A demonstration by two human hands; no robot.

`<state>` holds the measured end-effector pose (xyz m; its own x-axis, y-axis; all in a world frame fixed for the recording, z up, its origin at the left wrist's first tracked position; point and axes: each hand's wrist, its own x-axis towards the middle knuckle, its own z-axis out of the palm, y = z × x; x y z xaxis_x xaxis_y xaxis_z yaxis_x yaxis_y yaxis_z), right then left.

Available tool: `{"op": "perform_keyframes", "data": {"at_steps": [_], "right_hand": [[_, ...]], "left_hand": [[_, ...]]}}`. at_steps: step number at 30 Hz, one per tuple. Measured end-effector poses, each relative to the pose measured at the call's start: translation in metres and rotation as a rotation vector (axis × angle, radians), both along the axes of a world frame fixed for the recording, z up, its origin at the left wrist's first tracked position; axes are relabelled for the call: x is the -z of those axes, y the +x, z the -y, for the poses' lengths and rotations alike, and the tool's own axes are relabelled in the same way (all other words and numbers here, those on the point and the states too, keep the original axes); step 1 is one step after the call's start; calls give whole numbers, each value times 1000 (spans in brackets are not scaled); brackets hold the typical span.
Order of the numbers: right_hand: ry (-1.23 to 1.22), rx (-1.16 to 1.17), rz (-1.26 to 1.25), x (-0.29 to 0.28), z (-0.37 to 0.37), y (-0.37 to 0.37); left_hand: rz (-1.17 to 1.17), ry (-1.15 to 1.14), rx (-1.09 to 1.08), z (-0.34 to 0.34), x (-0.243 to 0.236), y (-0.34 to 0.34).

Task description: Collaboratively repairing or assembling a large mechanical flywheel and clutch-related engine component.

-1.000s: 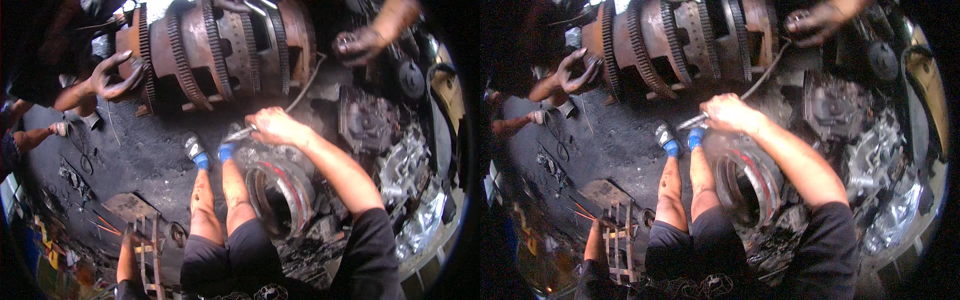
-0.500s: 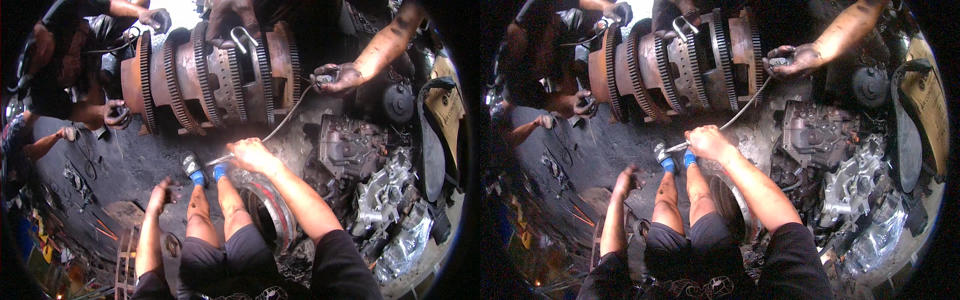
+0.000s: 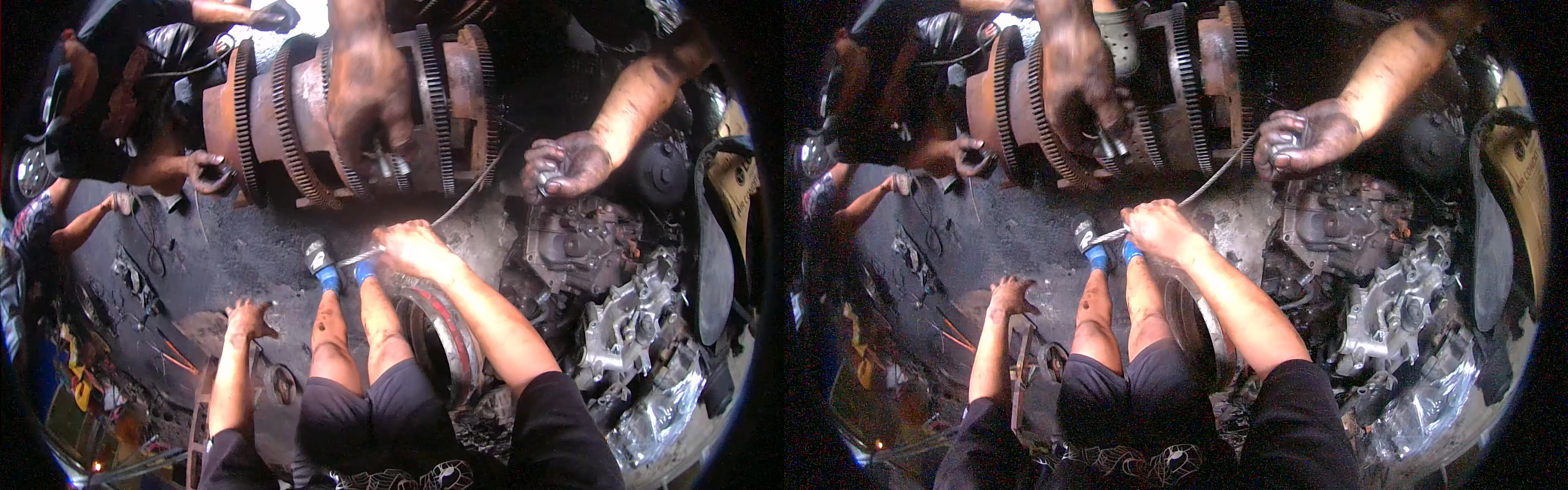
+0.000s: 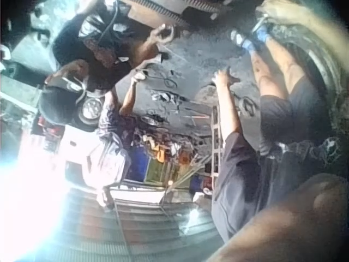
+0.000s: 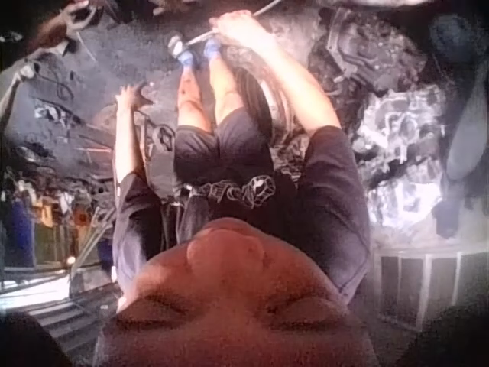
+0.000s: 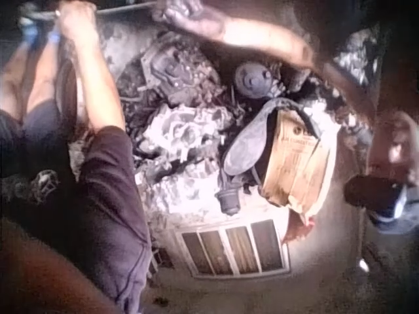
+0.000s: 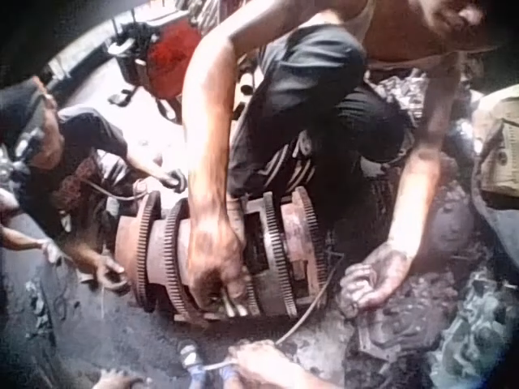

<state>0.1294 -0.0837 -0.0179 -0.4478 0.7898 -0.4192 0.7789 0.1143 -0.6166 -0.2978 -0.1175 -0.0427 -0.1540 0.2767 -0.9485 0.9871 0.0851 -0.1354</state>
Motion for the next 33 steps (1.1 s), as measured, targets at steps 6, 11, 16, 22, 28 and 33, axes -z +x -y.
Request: {"op": "perform_keyframes", "data": {"at_steps": [6, 11, 16, 22, 28, 33], "right_hand": [[-129, -44, 114, -4, -5, 11], [-106, -40, 93, -5, -10, 1], [33, 44, 45, -7, -6, -5], [116, 144, 115, 0, -21, 1], [318, 251, 180, 24, -18, 8], [397, 329, 33, 28, -28, -19]], "left_hand": [[693, 67, -661, -27, -39, 112], [867, 141, -960, -18, -36, 139], [914, 105, -1160, 13, -8, 134], [1040, 53, -913, 5, 33, 117], [1090, 1133, -144, -57, 66, 122], [890, 1394, 459, -144, 58, 145]]}}
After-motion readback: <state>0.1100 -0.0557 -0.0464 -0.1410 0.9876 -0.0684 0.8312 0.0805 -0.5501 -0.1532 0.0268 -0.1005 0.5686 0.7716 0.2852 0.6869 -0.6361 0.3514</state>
